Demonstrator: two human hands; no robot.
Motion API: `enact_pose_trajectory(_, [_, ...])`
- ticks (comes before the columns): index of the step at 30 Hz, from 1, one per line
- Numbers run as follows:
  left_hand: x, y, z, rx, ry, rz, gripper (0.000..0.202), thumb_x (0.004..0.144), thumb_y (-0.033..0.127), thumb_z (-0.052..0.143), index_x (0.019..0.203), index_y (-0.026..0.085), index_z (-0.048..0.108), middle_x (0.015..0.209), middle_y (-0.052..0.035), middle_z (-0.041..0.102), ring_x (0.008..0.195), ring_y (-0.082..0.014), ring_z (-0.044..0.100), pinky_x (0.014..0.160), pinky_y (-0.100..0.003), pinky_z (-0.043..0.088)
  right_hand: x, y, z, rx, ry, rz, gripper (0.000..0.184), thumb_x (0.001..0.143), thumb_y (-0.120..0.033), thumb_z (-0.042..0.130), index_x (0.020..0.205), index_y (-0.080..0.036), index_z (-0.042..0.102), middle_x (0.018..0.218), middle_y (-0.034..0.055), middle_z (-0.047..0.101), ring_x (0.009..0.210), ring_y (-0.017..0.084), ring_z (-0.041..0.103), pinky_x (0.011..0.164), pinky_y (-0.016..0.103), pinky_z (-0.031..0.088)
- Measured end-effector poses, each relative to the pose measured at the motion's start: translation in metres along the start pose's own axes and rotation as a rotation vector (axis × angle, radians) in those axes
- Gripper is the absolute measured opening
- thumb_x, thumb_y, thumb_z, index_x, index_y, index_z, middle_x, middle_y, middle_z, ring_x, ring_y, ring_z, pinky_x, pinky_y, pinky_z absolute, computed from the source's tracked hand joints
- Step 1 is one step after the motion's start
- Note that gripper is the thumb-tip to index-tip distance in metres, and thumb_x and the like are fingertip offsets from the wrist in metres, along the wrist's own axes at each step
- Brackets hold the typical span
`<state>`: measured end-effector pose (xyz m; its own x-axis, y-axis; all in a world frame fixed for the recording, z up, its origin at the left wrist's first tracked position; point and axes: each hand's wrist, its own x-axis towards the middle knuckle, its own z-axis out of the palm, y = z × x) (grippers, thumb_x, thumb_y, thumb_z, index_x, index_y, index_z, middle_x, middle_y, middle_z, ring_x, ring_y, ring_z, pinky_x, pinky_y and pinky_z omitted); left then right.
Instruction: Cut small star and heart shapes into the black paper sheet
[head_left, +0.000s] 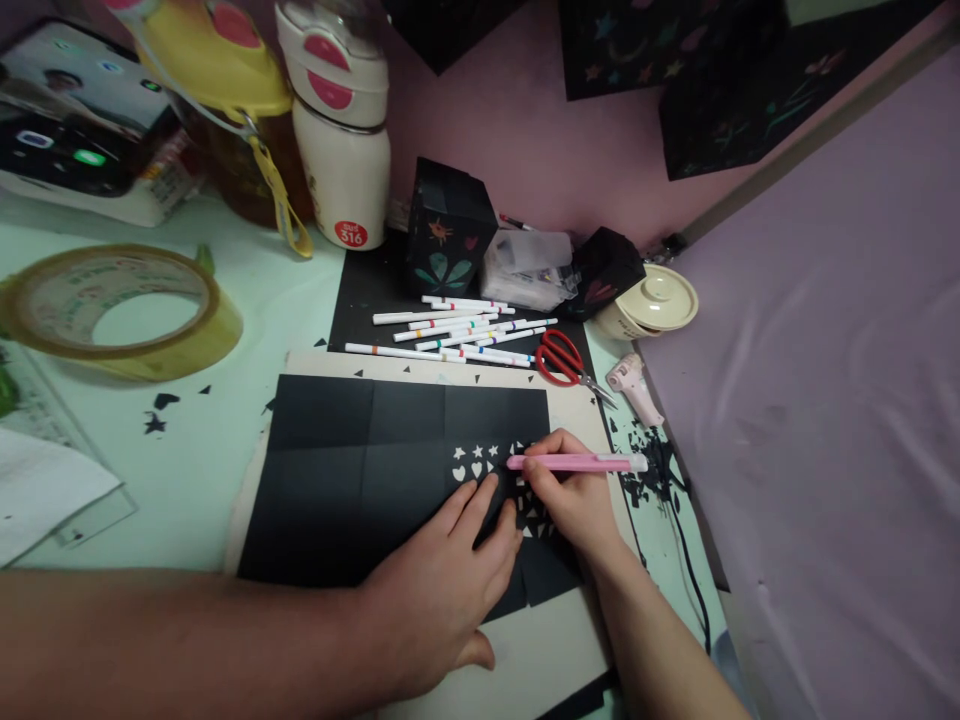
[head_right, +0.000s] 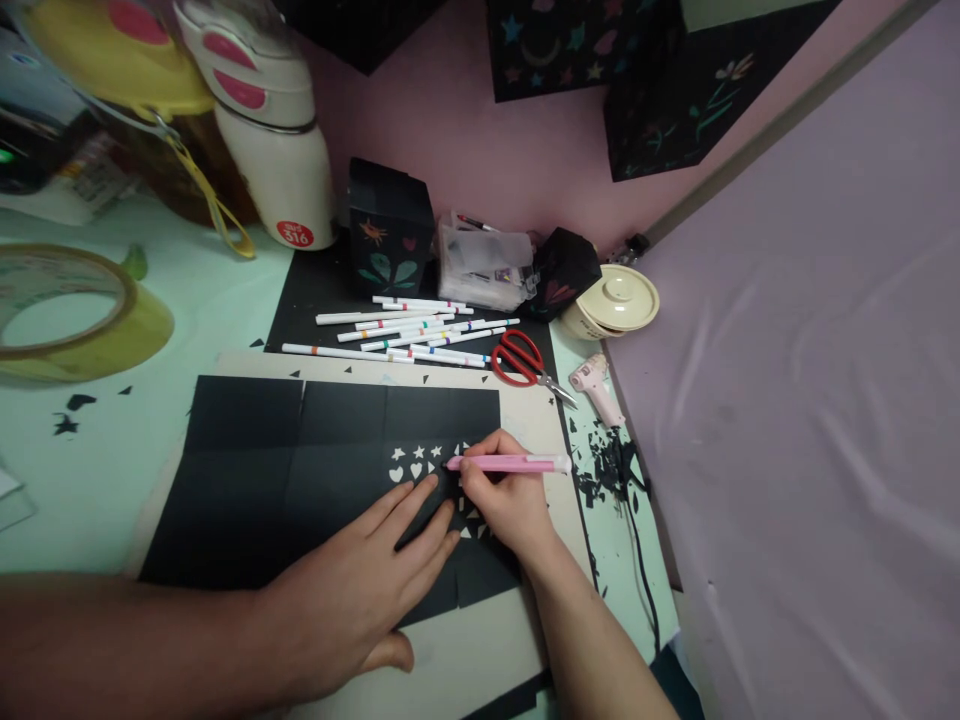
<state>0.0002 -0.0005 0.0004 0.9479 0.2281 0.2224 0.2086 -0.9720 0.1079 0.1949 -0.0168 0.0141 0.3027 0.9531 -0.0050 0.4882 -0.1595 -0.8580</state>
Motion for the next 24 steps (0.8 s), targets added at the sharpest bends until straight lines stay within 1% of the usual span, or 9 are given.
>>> enact_pose_trajectory(7, [0.0010,0.0004,0.0009,0.002,0.025,0.001,0.084,0.071,0.078,0.057,0.127,0.015,0.065,0.134,-0.0150,0.058,0.130,-0.0426,0.044,0.109,-0.050,0.027,0.0005,-0.0025,0.0012,0.008,0.034,0.001,0.009,0.076,-0.024,0.064,0.070,-0.020,0.058,0.063,-0.0018,0.062,0.056,0.013,0.055,0.053,0.023,0.044])
enact_pose_trajectory(17, [0.0002,-0.0003,0.0006,-0.005,0.017,0.000,0.082,0.073,0.077,0.056,0.125,0.015,0.065,0.134,-0.0155,0.058,0.130,-0.0430,0.044,0.108,-0.051,0.028,0.0007,-0.0031,0.0017,0.015,0.042,0.020,0.010,0.076,-0.025,0.064,0.070,-0.020,0.058,0.062,-0.0016,0.061,0.057,0.013,0.055,0.054,0.024,0.044])
enact_pose_trajectory(20, [0.0002,-0.0006,0.0014,-0.008,0.011,0.006,0.083,0.073,0.077,0.056,0.127,0.015,0.064,0.135,-0.0154,0.058,0.130,-0.0433,0.044,0.109,-0.051,0.028,-0.0004,-0.0015,0.0002,0.035,0.034,0.043,0.010,0.076,-0.025,0.064,0.070,-0.020,0.058,0.062,-0.0018,0.061,0.056,0.012,0.055,0.053,0.023,0.044])
enact_pose_trajectory(24, [0.0005,-0.0001,0.0021,0.001,0.011,0.004,0.083,0.073,0.077,0.056,0.127,0.014,0.064,0.135,-0.0152,0.058,0.130,-0.0432,0.044,0.109,-0.050,0.028,-0.0024,0.0022,-0.0027,0.036,-0.022,0.031,0.007,0.076,-0.023,0.064,0.072,-0.020,0.058,0.065,-0.0011,0.064,0.057,0.013,0.057,0.054,0.023,0.045])
